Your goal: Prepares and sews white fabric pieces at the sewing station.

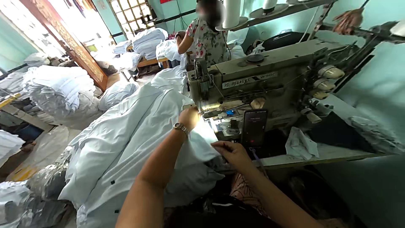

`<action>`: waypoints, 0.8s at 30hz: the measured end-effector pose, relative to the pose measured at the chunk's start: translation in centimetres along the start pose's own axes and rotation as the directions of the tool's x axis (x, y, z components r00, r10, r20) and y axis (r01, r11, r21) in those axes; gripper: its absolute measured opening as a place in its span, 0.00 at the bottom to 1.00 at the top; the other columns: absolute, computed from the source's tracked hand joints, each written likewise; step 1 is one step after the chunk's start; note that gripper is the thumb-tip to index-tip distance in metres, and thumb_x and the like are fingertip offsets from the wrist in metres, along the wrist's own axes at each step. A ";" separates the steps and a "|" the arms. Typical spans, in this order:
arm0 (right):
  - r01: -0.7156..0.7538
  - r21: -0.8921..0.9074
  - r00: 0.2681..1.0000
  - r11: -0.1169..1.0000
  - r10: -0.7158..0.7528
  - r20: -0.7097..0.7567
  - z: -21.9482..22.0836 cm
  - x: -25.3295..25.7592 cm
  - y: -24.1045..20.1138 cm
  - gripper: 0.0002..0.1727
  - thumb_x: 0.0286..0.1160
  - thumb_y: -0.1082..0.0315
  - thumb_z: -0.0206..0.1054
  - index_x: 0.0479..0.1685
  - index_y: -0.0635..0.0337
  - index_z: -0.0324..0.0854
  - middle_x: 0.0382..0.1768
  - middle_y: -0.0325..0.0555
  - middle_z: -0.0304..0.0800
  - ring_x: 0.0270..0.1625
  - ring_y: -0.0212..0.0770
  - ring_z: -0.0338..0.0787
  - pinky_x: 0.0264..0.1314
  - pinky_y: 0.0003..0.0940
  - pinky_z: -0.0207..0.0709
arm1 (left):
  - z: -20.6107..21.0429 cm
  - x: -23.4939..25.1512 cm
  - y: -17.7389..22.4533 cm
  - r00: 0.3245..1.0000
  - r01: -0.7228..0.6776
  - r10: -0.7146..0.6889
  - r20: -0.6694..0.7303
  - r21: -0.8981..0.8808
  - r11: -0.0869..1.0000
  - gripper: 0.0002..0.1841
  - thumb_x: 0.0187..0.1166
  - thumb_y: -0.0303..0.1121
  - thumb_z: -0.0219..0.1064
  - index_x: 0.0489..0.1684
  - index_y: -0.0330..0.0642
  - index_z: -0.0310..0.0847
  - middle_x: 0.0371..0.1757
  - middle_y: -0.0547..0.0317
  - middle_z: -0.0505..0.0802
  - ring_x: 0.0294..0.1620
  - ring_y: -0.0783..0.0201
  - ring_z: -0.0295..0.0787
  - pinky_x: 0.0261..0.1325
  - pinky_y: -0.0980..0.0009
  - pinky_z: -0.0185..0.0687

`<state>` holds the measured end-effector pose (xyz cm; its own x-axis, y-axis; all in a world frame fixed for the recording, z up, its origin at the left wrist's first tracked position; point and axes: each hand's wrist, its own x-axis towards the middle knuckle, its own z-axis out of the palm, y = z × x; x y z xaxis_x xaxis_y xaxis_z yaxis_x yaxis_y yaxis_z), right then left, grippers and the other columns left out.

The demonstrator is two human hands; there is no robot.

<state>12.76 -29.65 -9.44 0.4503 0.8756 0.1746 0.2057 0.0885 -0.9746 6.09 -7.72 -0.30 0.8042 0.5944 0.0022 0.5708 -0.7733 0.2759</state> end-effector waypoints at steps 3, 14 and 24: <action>-0.040 0.027 0.998 0.999 0.041 -0.038 0.3 1.4 -0.2 0.12 0.83 0.67 0.65 0.55 0.59 0.91 0.42 0.37 0.95 0.27 0.25 0.87 0.30 0.23 0.84 | 0.8 2.3 -0.6 0.997 0.010 -0.022 -0.077 -0.148 0.989 0.18 0.76 0.40 0.72 0.55 0.36 0.88 0.55 0.39 0.93 0.61 0.40 0.88 0.65 0.36 0.79; -0.008 0.068 0.997 0.998 0.013 -0.079 1.3 1.2 0.2 0.12 0.84 0.67 0.64 0.57 0.57 0.91 0.42 0.36 0.95 0.29 0.25 0.88 0.30 0.21 0.83 | 1.8 2.3 -0.8 0.981 0.026 -0.074 -0.177 -0.257 0.966 0.18 0.73 0.38 0.74 0.54 0.33 0.87 0.56 0.38 0.92 0.63 0.43 0.87 0.68 0.41 0.78; 0.002 0.089 0.996 0.996 0.005 -0.086 1.6 1.1 0.5 0.12 0.84 0.67 0.63 0.56 0.59 0.90 0.42 0.38 0.95 0.28 0.26 0.88 0.30 0.22 0.84 | 2.6 2.1 -1.2 0.973 -0.005 -0.058 -0.223 -0.273 0.962 0.17 0.73 0.37 0.74 0.54 0.34 0.86 0.55 0.38 0.92 0.61 0.41 0.88 0.65 0.38 0.79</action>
<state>11.94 -27.87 -9.92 0.5245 0.8320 0.1808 0.1286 0.1324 -0.9828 7.57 -6.13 -3.13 0.7121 0.6728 0.2007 0.5001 -0.6867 0.5276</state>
